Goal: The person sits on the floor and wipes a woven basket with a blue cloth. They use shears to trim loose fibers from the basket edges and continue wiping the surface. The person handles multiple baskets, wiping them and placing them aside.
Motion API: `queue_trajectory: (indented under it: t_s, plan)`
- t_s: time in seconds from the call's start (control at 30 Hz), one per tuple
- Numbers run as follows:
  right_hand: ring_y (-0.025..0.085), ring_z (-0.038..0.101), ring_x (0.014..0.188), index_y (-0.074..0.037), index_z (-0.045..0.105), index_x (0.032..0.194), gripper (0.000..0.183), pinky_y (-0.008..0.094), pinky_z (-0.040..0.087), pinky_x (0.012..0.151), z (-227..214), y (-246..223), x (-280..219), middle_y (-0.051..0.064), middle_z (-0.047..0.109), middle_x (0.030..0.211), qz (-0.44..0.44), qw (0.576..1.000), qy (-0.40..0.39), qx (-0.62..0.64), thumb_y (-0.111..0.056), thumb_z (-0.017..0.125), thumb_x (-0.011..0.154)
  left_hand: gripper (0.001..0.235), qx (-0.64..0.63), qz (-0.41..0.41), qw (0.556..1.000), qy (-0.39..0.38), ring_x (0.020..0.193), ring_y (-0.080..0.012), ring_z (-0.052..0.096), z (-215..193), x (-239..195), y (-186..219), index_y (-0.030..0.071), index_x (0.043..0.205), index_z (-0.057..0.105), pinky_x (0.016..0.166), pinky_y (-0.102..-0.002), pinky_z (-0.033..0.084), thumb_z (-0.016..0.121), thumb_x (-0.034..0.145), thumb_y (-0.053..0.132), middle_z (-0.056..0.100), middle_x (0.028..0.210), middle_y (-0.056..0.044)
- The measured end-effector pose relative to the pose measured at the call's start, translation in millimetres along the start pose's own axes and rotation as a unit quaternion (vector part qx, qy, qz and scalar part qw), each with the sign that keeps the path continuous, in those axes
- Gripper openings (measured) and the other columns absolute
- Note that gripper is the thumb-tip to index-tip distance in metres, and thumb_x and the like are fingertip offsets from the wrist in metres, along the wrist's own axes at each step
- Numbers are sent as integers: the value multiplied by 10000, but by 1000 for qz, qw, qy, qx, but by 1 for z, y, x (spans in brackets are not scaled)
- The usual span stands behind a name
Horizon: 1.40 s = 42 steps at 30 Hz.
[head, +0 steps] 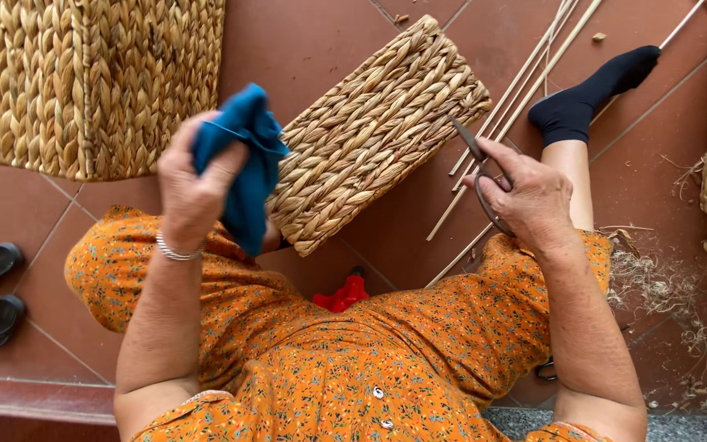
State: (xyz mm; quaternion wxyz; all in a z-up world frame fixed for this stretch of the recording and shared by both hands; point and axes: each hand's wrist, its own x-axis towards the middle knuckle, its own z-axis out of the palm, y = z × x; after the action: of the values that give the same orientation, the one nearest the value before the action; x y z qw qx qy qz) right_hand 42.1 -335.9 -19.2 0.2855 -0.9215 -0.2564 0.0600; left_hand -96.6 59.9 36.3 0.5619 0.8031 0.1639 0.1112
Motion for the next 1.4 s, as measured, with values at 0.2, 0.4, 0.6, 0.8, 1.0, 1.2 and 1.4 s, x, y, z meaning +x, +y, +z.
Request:
queue_trajectory:
  t_s: [0.2,0.4,0.6,0.8,1.0,1.2,1.4]
  plan:
    - [250,614,714,-219,662,1412,648,400,483,635,16,14,33,59,608,834,-10,995,55,-83,-427,889,842,407,98,42,994,-28,1048,-195,661,-7,-8,17,83,1307,623,942,-337,566,771,930,128,663,1197,-98]
    - [259,646,819,-257,681,1423,621,407,524,721,34,25,83,75,633,922,-70,986,95,-115,-404,877,852,542,299,195,924,-135,1068,-387,640,41,-11,25,89,1201,676,933,-449,533,897,738,266,624,1180,-191]
    - [237,638,728,-263,668,1426,651,392,517,642,44,32,100,88,618,843,-5,995,-1,-97,-462,868,839,636,351,277,866,-225,1102,-352,575,78,7,28,123,1141,723,861,-479,455,860,664,521,629,1199,-173]
    - [242,629,819,-245,665,1432,656,397,515,705,49,38,97,75,615,915,-87,992,45,-75,-464,871,850,193,242,284,905,-206,1189,-295,611,134,105,-13,157,1098,728,976,-429,520,741,1038,340,674,1237,-45]
    - [265,610,873,-269,663,1429,659,416,498,761,48,47,101,72,596,937,-98,986,56,-119,-474,860,834,414,181,105,961,-180,1000,-345,656,214,204,-72,-18,1239,610,864,-454,533,763,933,216,688,1083,-207]
    - [260,594,858,-271,653,1435,646,409,492,755,47,52,101,78,570,930,-88,992,35,-81,-477,852,857,308,-52,-200,950,-236,846,-169,752,237,224,-105,-6,1146,723,755,-300,642,733,838,-10,780,1007,-130]
    - [259,569,865,-294,661,1436,653,416,465,762,44,47,106,67,559,918,-92,989,45,-106,-500,857,847,532,-187,-260,921,-222,833,-197,743,232,223,-105,-1,1291,565,746,-341,654,700,788,-110,740,968,-135]
